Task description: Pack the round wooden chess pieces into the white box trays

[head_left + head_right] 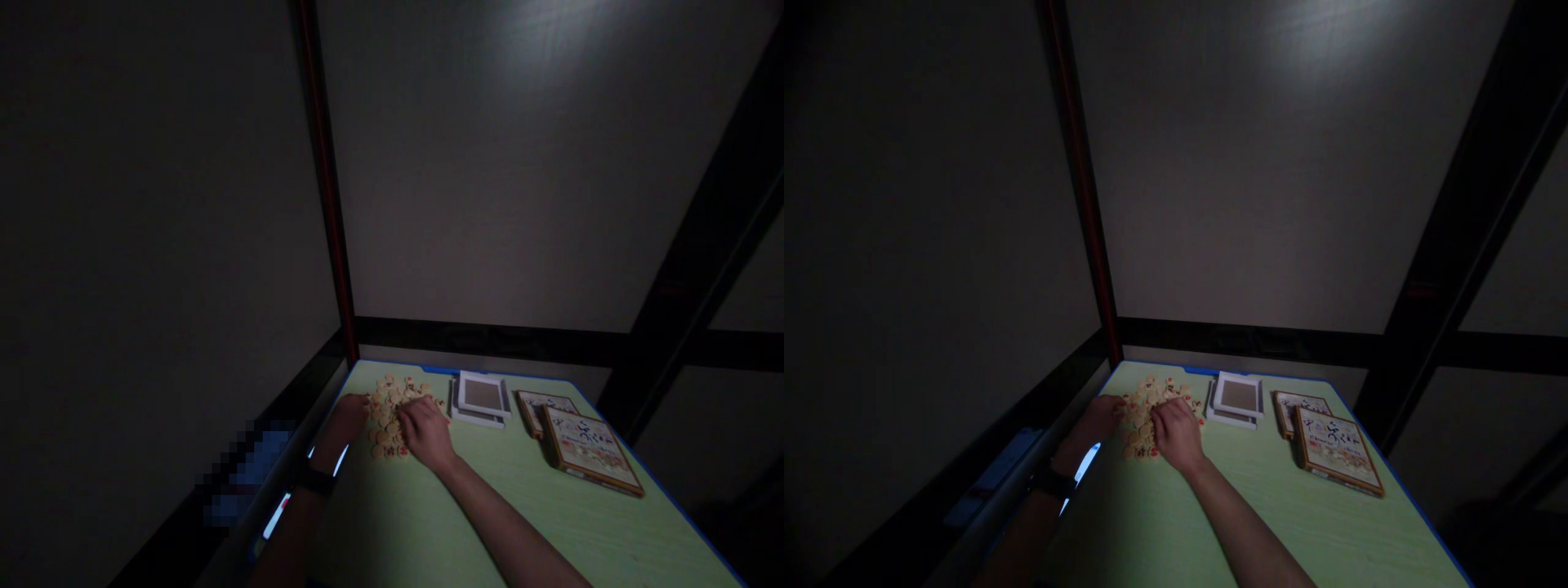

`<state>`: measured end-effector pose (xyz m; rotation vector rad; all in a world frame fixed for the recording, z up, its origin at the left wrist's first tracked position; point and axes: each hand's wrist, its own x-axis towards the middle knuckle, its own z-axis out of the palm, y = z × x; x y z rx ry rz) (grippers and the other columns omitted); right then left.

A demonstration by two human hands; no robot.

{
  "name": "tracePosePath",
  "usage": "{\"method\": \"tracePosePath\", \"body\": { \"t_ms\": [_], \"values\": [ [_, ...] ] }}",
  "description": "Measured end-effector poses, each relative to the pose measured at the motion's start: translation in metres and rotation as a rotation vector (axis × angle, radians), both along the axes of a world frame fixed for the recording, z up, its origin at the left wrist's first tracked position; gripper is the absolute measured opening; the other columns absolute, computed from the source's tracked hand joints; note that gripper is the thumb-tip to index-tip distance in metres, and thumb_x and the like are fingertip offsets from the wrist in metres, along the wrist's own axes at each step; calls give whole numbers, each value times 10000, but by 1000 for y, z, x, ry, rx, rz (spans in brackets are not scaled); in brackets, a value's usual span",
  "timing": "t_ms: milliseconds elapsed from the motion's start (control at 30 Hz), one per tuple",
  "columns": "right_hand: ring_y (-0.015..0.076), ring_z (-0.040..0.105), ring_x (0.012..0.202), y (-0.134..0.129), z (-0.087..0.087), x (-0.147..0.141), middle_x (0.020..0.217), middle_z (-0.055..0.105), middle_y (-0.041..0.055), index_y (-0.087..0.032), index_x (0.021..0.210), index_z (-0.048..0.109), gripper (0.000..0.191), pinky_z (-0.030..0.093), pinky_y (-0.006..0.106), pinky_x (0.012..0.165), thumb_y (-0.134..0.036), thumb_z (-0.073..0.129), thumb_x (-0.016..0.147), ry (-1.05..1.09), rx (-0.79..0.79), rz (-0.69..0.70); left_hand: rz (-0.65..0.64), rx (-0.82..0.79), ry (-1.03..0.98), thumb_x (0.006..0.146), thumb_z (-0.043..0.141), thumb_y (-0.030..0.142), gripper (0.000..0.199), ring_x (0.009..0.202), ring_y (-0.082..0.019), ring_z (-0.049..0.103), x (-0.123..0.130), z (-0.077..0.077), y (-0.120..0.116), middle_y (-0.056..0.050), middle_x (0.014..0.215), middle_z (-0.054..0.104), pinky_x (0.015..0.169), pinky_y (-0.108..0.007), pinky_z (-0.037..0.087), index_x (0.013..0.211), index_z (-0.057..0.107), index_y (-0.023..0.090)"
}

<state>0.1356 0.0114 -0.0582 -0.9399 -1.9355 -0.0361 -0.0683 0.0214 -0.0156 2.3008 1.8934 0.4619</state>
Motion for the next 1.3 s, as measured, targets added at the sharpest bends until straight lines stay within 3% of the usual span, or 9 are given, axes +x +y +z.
{"method": "tracePosePath", "body": {
  "t_ms": [167,267,500,800,1067,1300],
  "values": [
    [226,585,837,0,-1,0,829,695,80,-208,872,681,229,460,354,819,-209,473,967,4,13,-10,-104,-40,96,847,440,3,379,1135,-175,597,15,2,-4,-106,1174,672,1035,-291,428,1102,675,154],
    [228,584,845,-1,-1,0,837,697,82,-204,883,682,218,461,359,831,-204,479,965,-2,9,-15,-155,-52,170,881,430,19,308,1115,-186,592,25,5,-7,-117,1148,665,1025,-305,427,1026,670,146],
    [221,574,828,-2,0,1,801,686,74,-200,862,679,226,460,339,791,-194,476,962,4,29,-17,-132,-30,200,927,393,44,288,1115,-198,589,30,0,-12,-137,1161,637,1014,-298,423,1088,615,131],
    [220,566,799,-1,-2,0,786,684,65,-195,841,667,201,454,333,762,-175,499,949,11,77,-17,-129,-50,178,909,412,65,272,1005,-230,643,21,-2,10,-138,1016,706,913,-327,477,983,667,119],
    [222,573,810,-2,-1,0,800,698,68,-193,844,676,203,469,342,769,-169,503,946,14,71,-4,-96,16,138,856,434,31,291,1044,-228,616,10,-22,24,-143,1066,690,985,-348,446,962,693,107],
    [222,582,828,-2,-2,0,816,701,70,-195,864,679,192,482,345,794,-167,506,940,14,66,15,-144,82,108,855,395,12,308,995,-209,605,3,-40,32,-116,1015,676,966,-344,456,923,672,126]
  ]
}}
